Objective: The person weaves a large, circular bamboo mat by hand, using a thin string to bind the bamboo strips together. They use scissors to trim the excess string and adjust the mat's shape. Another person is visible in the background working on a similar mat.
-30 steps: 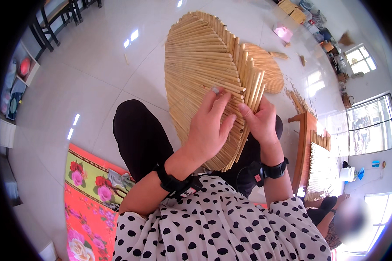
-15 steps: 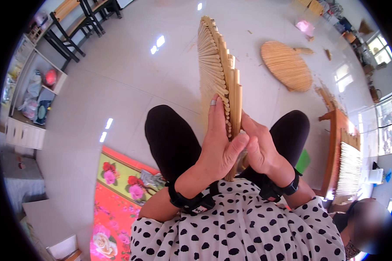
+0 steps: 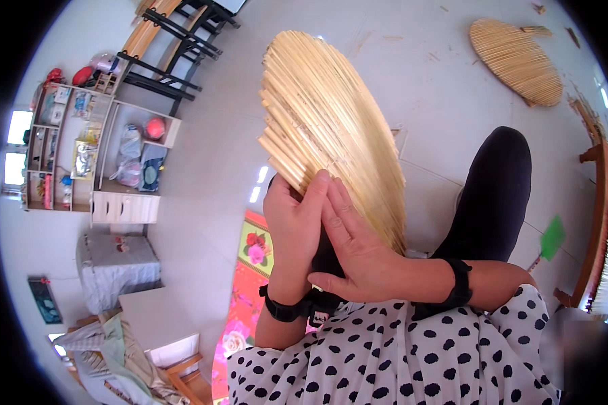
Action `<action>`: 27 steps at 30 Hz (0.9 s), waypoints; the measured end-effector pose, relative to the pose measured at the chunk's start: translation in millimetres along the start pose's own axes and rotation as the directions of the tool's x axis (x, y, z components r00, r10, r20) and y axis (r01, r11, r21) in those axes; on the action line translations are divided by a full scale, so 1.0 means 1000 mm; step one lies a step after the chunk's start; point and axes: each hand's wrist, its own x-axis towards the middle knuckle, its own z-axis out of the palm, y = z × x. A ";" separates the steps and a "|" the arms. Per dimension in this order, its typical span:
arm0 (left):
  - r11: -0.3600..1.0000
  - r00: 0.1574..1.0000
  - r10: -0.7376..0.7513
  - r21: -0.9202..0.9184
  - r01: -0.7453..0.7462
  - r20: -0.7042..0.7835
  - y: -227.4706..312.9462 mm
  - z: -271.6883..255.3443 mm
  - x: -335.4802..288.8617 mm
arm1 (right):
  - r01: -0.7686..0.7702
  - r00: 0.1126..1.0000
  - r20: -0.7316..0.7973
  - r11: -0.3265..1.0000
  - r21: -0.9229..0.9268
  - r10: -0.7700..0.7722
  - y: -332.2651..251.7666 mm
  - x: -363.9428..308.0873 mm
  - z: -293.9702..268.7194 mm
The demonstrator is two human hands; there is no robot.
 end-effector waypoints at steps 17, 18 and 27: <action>0.996 0.970 -0.031 0.078 0.051 -0.242 -0.026 -0.030 0.013 | -0.067 0.893 0.442 0.942 0.328 -0.090 0.038 -0.043 -0.023; 0.997 0.972 -0.016 0.075 0.035 -0.233 -0.029 -0.029 0.014 | -0.066 0.925 0.377 0.957 0.283 -0.048 0.042 -0.050 -0.026; 0.999 0.982 -0.028 0.024 0.033 -0.187 -0.030 -0.039 0.012 | -0.249 0.840 0.526 0.956 0.154 0.133 0.053 -0.063 -0.053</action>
